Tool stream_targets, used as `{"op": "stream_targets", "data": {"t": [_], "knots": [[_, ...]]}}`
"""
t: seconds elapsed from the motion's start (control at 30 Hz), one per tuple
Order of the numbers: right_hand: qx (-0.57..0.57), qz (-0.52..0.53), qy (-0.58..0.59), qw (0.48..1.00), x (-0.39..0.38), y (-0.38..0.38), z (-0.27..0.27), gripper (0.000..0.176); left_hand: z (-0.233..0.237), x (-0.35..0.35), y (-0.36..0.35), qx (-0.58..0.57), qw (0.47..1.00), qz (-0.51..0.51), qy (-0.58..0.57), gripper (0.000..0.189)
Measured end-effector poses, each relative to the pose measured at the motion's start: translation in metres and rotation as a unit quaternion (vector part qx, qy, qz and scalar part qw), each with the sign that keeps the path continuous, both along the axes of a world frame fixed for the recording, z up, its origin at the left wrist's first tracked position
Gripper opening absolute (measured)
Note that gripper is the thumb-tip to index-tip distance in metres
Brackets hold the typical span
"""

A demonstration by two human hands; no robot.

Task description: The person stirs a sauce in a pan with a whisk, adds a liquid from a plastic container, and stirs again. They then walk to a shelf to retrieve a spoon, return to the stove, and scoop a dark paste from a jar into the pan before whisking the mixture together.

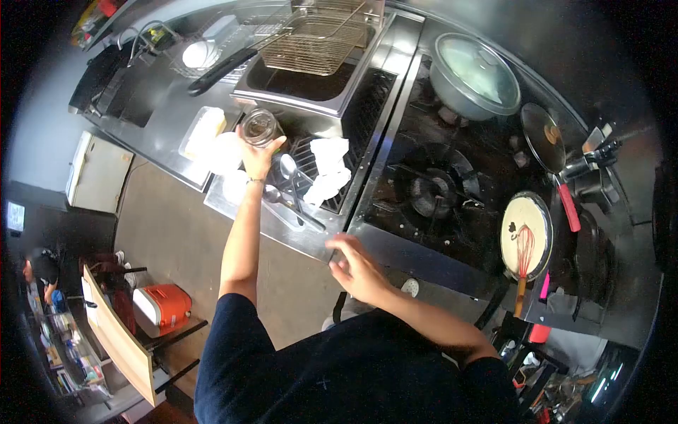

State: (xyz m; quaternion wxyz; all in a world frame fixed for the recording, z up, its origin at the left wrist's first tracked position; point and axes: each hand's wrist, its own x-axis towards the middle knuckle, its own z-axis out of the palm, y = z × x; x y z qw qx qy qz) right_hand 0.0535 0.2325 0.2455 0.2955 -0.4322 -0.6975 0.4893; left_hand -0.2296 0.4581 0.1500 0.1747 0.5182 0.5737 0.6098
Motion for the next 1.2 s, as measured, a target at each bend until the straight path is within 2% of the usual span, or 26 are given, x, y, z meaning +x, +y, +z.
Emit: {"op": "stream_targets", "data": {"t": [0.03, 0.1, 0.13, 0.17, 0.2, 0.23, 0.27, 0.3, 0.33, 0.37, 0.43, 0.47, 0.5, 0.53, 0.57, 0.6, 0.63, 0.67, 0.7, 0.77, 0.8, 0.87, 0.97, 1.03, 1.1, 1.2], "knots": [[0.015, 0.025, 0.029, 0.999, 0.020, -0.005, 0.015, 0.029, -0.002, 0.000, -0.002, 0.003, 1.000, 0.005, -0.013, 0.109], [-0.050, 0.064, 0.008, 0.997, 0.065, -0.013, 0.054, 0.019, 0.009, 0.002, -0.013, -0.061, 0.991, 0.067, 0.095, 0.122], [-0.053, 0.048, -0.032, 0.997, 0.087, -0.018, 0.071, 0.018, 0.027, 0.013, -0.025, -0.081, 0.985, 0.086, 0.124, 0.116], [-0.059, 0.026, -0.075, 0.995, 0.110, -0.025, 0.088, 0.018, 0.038, 0.009, -0.034, -0.120, 0.982, 0.062, 0.129, 0.107], [-0.055, 0.002, -0.121, 0.991, 0.133, -0.031, 0.105, 0.019, 0.003, -0.004, -0.037, -0.114, 0.966, 0.167, 0.158, 0.091], [-0.053, -0.028, -0.171, 0.983, 0.157, -0.037, 0.118, 0.019, 0.039, 0.022, -0.065, -0.074, 0.983, 0.160, 0.043, 0.074], [-0.003, -0.092, -0.202, 0.975, 0.180, -0.046, 0.125, 0.019, 0.068, 0.043, -0.089, -0.049, 0.986, 0.150, 0.054, 0.059], [0.064, -0.163, -0.254, 0.951, 0.207, -0.057, 0.125, 0.019, 0.088, 0.066, -0.111, -0.057, 0.991, 0.120, -0.002, 0.043], [0.015, -0.238, -0.320, 0.917, 0.228, -0.067, 0.134, 0.018, 0.072, 0.073, -0.126, 0.030, 0.998, 0.044, -0.021, 0.026], [-0.032, -0.308, -0.379, 0.872, 0.248, -0.078, 0.143, 0.017, 0.094, 0.115, -0.150, -0.012, 0.992, 0.006, -0.122, 0.010], [0.032, -0.396, -0.447, 0.801, 0.292, -0.106, 0.133, 0.019, 0.095, 0.169, -0.188, -0.079, 0.980, -0.165, -0.084, 0.010], [0.019, -0.377, -0.508, 0.775, 0.312, -0.120, 0.127, 0.034, 0.098, 0.205, -0.205, -0.091, 0.954, -0.253, -0.136, 0.009], [0.018, -0.383, -0.511, 0.769, 0.322, -0.129, 0.123, 0.034, 0.089, 0.233, -0.221, -0.176, 0.892, -0.349, -0.226, 0.006], [0.012, -0.368, -0.513, 0.776, 0.330, -0.138, 0.117, 0.043, 0.070, 0.256, -0.234, -0.247, 0.849, -0.416, -0.211, 0.005], [0.008, -0.351, -0.512, 0.784, 0.337, -0.145, 0.109, 0.052, 0.060, 0.278, -0.245, -0.332, 0.777, -0.480, -0.236, 0.014], [-0.035, -0.329, -0.503, 0.798, 0.342, -0.146, 0.094, 0.067, 0.056, 0.299, -0.256, -0.378, 0.738, -0.533, -0.169, 0.024], [-0.067, -0.289, -0.525, 0.798, 0.344, -0.145, 0.082, 0.077, 0.049, 0.319, -0.266, -0.413, 0.689, -0.573, -0.162, 0.029], [-0.045, -0.277, -0.522, 0.806, 0.351, -0.146, 0.062, 0.078, 0.050, 0.337, -0.275, -0.449, 0.637, -0.607, -0.154, 0.035], [-0.023, -0.263, -0.519, 0.813, 0.358, -0.146, 0.046, 0.079, 0.052, 0.351, -0.281, -0.450, 0.640, -0.603, -0.152, 0.035], [-0.030, -0.238, -0.496, 0.834, 0.367, -0.143, 0.037, 0.078, 0.064, 0.385, -0.283, -0.506, 0.555, -0.653, -0.095, 0.046], [-0.040, -0.214, -0.477, 0.851, 0.372, -0.142, 0.034, 0.077, 0.066, 0.400, -0.286, -0.507, 0.561, -0.648, -0.093, 0.046], [-0.024, -0.216, -0.453, 0.865, 0.378, -0.141, 0.032, 0.075, 0.063, 0.425, -0.293, -0.546, 0.516, -0.653, -0.094, 0.049], [0.003, -0.231, -0.386, 0.893, 0.391, -0.141, 0.024, 0.067, 0.062, 0.456, -0.301, -0.543, 0.500, -0.663, -0.126, 0.048], [0.020, -0.240, -0.340, 0.909, 0.400, -0.139, 0.021, 0.061, 0.070, 0.462, -0.304, -0.559, 0.507, -0.641, -0.141, 0.045], [0.128, -0.281, -0.231, 0.923, 0.408, -0.137, 0.022, 0.048, 0.070, 0.466, -0.309, -0.574, 0.512, -0.619, -0.157, 0.041], [0.151, -0.340, -0.144, 0.917, 0.423, -0.126, 0.030, 0.035, 0.062, 0.467, -0.315, -0.584, 0.540, -0.562, -0.226, 0.034]]}}
